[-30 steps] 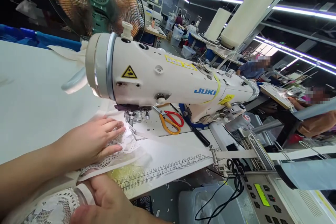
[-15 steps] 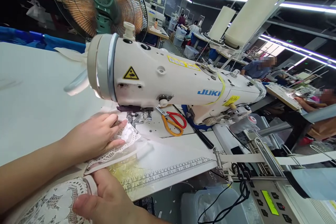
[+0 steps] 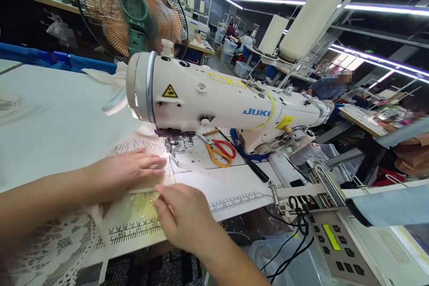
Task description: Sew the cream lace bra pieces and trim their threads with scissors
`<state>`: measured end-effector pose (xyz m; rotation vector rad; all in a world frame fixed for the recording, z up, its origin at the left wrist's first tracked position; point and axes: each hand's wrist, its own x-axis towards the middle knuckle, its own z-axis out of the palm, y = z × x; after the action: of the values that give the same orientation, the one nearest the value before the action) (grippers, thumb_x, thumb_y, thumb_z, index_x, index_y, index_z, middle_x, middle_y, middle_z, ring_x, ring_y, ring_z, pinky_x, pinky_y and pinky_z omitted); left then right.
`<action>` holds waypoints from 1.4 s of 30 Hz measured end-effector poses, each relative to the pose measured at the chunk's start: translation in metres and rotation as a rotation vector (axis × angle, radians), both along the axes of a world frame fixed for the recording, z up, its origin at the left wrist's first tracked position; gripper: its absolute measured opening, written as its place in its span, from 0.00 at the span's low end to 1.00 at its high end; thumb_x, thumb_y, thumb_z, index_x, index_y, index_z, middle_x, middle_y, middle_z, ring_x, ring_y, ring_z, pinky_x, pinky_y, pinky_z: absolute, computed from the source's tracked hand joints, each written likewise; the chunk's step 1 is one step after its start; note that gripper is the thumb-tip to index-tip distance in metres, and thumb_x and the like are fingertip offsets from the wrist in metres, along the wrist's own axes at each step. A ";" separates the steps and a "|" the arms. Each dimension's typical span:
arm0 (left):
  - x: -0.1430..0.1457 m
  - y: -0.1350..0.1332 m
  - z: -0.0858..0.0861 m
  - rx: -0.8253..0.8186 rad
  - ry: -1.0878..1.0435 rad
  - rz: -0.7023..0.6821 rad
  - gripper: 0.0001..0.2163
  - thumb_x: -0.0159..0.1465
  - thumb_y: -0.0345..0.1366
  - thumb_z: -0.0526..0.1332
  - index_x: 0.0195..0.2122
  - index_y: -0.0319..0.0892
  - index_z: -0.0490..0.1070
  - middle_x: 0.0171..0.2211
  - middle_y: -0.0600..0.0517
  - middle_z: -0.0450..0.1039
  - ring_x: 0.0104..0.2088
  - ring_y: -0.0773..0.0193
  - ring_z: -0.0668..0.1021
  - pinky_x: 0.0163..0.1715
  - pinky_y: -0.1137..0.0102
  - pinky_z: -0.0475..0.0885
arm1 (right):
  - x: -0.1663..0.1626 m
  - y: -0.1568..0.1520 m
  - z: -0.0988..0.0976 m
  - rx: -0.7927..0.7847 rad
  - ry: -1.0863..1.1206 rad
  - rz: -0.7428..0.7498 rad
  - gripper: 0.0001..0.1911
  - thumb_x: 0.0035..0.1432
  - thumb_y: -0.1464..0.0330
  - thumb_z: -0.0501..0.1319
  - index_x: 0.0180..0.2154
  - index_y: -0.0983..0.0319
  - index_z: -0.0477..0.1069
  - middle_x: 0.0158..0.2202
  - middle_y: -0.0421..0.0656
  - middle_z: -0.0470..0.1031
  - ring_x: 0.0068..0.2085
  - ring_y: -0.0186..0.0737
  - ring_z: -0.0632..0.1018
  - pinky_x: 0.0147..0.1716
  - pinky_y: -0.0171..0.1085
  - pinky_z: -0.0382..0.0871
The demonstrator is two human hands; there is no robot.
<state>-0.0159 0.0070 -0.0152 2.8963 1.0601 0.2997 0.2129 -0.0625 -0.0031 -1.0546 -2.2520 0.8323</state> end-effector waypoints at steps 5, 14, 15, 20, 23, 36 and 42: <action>0.015 -0.042 -0.028 0.104 -0.055 -0.051 0.19 0.67 0.33 0.49 0.55 0.42 0.73 0.57 0.44 0.72 0.55 0.51 0.75 0.58 0.53 0.67 | 0.011 0.032 -0.005 0.205 -0.443 0.061 0.17 0.61 0.75 0.55 0.49 0.62 0.75 0.44 0.49 0.75 0.46 0.45 0.71 0.46 0.42 0.68; 0.000 -0.040 -0.030 0.089 -0.143 -0.093 0.20 0.69 0.39 0.53 0.61 0.44 0.66 0.61 0.46 0.68 0.61 0.51 0.69 0.62 0.52 0.66 | 0.019 0.026 -0.014 0.381 -0.590 0.125 0.17 0.64 0.73 0.56 0.53 0.61 0.72 0.47 0.50 0.73 0.46 0.45 0.69 0.44 0.41 0.65; 0.000 -0.035 -0.026 0.090 -0.135 -0.119 0.20 0.69 0.38 0.53 0.60 0.44 0.68 0.60 0.46 0.70 0.61 0.51 0.70 0.61 0.52 0.67 | 0.017 0.027 -0.012 0.378 -0.603 0.124 0.17 0.64 0.73 0.56 0.54 0.61 0.72 0.46 0.49 0.73 0.45 0.44 0.69 0.43 0.40 0.65; -0.004 -0.007 -0.018 0.125 -0.091 -0.243 0.18 0.69 0.38 0.51 0.57 0.42 0.70 0.57 0.41 0.72 0.56 0.48 0.73 0.56 0.51 0.72 | 0.009 0.038 -0.004 0.359 -0.646 0.110 0.16 0.68 0.70 0.50 0.50 0.62 0.73 0.41 0.48 0.73 0.42 0.43 0.69 0.38 0.39 0.62; -0.004 0.004 -0.011 0.149 -0.091 -0.259 0.16 0.68 0.36 0.52 0.54 0.42 0.71 0.52 0.39 0.73 0.51 0.49 0.76 0.48 0.54 0.76 | 0.005 0.044 -0.001 0.336 -0.681 0.101 0.15 0.68 0.72 0.50 0.46 0.62 0.74 0.39 0.47 0.72 0.41 0.43 0.70 0.35 0.38 0.59; -0.001 0.035 0.008 0.229 -0.153 -0.357 0.13 0.67 0.29 0.52 0.49 0.43 0.71 0.43 0.42 0.76 0.42 0.55 0.78 0.39 0.60 0.77 | -0.017 0.068 0.021 0.068 -0.880 0.113 0.20 0.63 0.75 0.52 0.56 0.62 0.67 0.34 0.49 0.78 0.36 0.46 0.79 0.25 0.37 0.60; -0.006 0.049 0.008 0.278 -0.105 -0.357 0.12 0.67 0.30 0.53 0.47 0.39 0.73 0.43 0.42 0.76 0.44 0.55 0.78 0.42 0.60 0.77 | -0.022 0.070 0.015 0.058 -0.873 0.064 0.24 0.61 0.74 0.54 0.59 0.62 0.64 0.31 0.48 0.78 0.33 0.47 0.79 0.24 0.38 0.61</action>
<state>-0.0216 0.0560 -0.0075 3.1897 0.5054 0.6135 0.1911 0.0072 0.0116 -1.5247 -2.9931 0.3338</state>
